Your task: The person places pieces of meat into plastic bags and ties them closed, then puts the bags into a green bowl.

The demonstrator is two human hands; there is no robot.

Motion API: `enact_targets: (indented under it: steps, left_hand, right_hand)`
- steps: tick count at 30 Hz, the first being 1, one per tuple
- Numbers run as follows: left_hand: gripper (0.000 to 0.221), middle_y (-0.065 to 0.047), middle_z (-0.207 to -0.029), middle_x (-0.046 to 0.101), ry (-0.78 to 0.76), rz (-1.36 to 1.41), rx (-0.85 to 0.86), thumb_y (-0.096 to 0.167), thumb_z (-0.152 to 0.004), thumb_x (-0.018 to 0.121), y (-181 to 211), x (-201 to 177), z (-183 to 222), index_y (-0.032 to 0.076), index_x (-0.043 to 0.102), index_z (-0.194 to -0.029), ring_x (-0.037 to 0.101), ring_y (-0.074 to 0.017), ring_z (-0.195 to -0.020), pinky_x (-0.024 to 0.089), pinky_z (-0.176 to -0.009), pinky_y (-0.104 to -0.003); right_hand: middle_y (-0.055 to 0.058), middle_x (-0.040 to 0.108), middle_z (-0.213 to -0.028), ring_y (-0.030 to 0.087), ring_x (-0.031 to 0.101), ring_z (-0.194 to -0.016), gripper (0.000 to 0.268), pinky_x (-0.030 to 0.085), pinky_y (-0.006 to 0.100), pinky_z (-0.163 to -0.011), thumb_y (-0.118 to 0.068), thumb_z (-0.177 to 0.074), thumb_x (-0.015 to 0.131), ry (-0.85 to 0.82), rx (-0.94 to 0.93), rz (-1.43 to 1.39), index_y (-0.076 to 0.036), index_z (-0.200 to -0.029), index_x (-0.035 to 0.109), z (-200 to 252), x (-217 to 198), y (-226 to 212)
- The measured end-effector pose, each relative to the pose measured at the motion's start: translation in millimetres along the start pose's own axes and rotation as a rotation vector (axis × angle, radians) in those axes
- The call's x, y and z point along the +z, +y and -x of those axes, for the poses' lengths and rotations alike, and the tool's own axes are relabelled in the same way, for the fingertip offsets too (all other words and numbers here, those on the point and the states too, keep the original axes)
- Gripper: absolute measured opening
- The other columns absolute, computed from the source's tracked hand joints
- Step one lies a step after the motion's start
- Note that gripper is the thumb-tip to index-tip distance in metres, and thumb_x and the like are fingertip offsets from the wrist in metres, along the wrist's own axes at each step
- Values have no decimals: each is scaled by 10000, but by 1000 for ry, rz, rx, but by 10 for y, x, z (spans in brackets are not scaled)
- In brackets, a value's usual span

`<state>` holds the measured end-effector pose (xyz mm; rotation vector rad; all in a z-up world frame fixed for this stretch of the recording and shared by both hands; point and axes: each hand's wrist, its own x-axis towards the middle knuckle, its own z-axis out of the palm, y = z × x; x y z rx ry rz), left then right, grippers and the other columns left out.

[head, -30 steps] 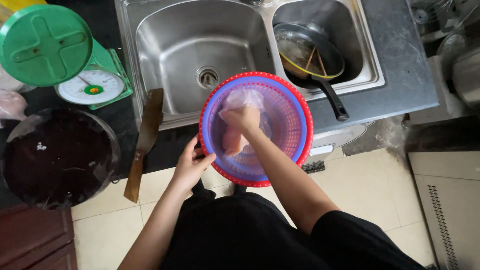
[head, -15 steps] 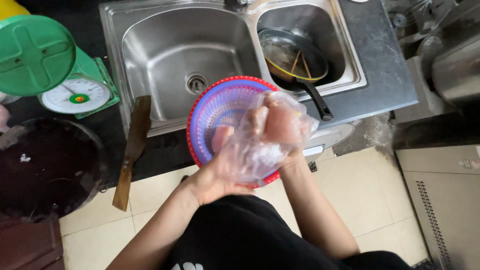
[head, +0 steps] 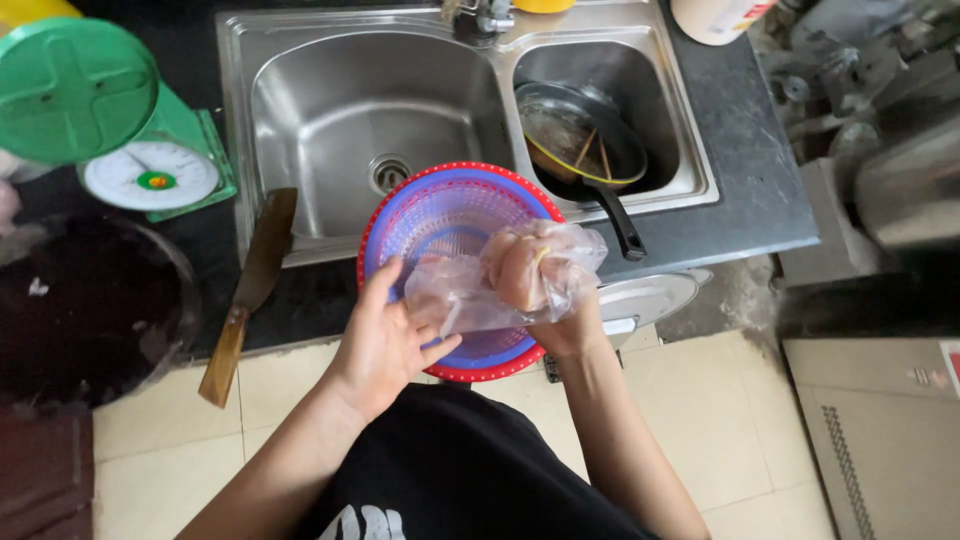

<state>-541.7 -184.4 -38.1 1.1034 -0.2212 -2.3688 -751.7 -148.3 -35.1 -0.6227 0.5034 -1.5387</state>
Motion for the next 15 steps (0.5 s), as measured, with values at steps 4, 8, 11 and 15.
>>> enact_targets:
  steps: [4,8,11,15]
  left_hand:
    - [422,-35,-1153,684,25,-206,261,318,-936,596,-211,-65,93,108,647,-1299,668,-150,-1052,558,-966,-412]
    - [289,-24,-983,774,34,-636,640,232,-929,678,-258,-84,556,58,755,-1147,704,-101,-886,552,-817,-295]
    - [320,-18,-884,800,123,-1237,932,330,-927,662,-67,-40,1171,51,800,-1001,749,-92,-829,571,-750,-272]
    - [529,-172,-636,517,735,-785,816,391,-1146,474,-182,-836,1037,-5,782,-979,421,-266,-585,320,-625,-406]
  right_hand:
    - [184,622,-966,291,547,-965,406,440,382,-883,-371,-1004,707,-241,33,167,19,-899,664,30,-78,37]
    - [177,613,-1074,293,554,-1003,388,453,401,-911,-379,-979,704,-194,256,22,4,-1008,650,21,-90,178]
    - [118,672,-1060,275,637,-934,474,534,444,-828,-383,-691,675,431,653,-154,-97,-1069,672,-4,137,242]
    - [141,654,-994,294,632,-831,534,542,411,-736,-432,-689,687,-84,842,-267,-119,-1121,658,91,95,517]
